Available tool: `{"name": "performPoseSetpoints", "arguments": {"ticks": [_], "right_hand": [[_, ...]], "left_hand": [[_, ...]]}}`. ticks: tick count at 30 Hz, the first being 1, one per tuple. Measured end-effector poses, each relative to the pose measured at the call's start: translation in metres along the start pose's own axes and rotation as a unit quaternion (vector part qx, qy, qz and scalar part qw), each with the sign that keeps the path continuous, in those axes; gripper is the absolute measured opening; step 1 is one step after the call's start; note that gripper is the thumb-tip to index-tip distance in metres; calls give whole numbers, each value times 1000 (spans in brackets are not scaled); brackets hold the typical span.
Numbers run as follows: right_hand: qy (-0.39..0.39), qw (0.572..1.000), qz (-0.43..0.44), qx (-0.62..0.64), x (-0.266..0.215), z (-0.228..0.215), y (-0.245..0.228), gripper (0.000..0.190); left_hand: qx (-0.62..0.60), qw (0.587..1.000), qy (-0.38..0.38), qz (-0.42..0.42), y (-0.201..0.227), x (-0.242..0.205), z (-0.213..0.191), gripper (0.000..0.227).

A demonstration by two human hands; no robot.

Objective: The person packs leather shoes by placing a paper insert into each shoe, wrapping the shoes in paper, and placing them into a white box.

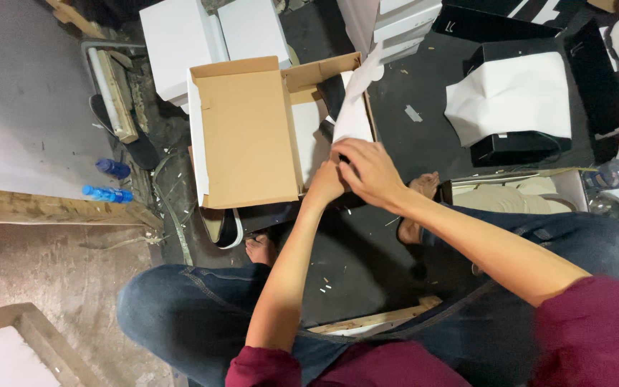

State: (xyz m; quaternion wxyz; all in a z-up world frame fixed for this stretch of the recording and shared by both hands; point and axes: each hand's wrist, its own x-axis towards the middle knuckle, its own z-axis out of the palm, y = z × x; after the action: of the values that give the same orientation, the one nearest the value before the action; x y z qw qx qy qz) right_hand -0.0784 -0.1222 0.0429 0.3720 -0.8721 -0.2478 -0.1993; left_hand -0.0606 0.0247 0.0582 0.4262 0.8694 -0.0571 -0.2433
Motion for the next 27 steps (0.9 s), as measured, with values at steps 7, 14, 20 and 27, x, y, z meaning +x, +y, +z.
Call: {"name": "performPoseSetpoints", "arguments": {"ticks": [7, 14, 20, 27], "right_hand": [[-162, 978, -80, -107, 10, 30, 4, 33], [-59, 978, -105, -171, 22, 25, 20, 28], [-84, 967, -25, -238, 18, 15, 37, 39], [-116, 982, 12, -149, 10, 24, 56, 40]], "left_hand": [[39, 999, 2, -10, -10, 5, 2, 57], [60, 998, 3, -25, -26, 10, 11, 47], [49, 998, 18, -30, -20, 10, 9, 50], [10, 999, 12, -48, -20, 5, 5, 50]]}}
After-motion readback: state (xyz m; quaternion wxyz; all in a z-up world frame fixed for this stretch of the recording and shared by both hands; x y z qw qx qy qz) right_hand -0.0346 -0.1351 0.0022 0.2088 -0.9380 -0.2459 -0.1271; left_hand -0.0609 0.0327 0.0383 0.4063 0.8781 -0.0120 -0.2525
